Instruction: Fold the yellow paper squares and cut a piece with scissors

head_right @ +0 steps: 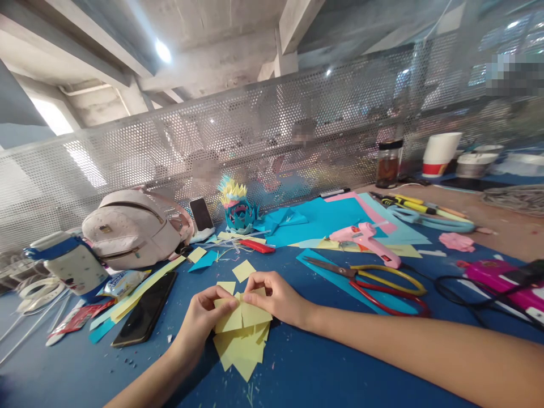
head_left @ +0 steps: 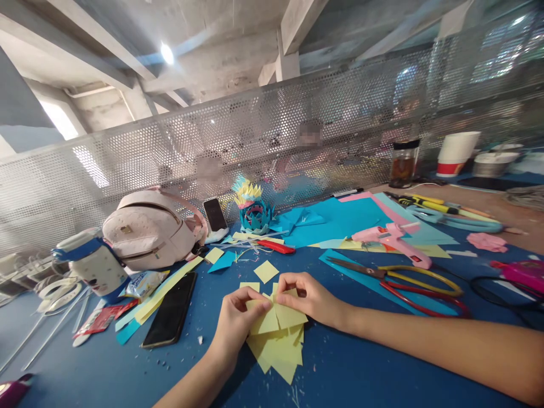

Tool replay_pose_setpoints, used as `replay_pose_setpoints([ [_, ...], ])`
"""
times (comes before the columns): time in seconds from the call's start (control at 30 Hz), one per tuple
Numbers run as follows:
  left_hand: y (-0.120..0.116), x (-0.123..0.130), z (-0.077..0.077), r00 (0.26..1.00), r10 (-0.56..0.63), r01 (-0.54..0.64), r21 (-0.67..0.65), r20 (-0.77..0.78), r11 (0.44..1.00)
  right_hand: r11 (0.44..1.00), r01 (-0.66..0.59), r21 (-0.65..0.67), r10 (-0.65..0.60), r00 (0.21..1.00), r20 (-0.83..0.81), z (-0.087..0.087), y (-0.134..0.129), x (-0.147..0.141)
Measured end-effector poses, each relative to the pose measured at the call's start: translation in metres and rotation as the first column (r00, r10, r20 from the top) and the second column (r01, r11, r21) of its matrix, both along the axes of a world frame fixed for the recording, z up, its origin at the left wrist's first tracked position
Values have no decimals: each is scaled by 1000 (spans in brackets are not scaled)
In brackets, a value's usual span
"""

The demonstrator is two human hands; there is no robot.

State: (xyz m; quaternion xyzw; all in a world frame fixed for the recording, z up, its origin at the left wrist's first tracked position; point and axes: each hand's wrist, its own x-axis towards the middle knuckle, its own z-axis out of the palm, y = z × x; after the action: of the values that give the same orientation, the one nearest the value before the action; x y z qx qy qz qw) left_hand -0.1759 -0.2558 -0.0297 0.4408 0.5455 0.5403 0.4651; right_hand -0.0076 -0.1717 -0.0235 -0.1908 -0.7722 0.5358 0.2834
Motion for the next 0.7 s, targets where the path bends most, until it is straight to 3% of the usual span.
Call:
replay_pose_setpoints([
  [0.7, 5, -5, -5, 1000, -12, 11, -25, -25, 1000, 992, 111, 65, -114, 992, 48, -1, 0, -1],
])
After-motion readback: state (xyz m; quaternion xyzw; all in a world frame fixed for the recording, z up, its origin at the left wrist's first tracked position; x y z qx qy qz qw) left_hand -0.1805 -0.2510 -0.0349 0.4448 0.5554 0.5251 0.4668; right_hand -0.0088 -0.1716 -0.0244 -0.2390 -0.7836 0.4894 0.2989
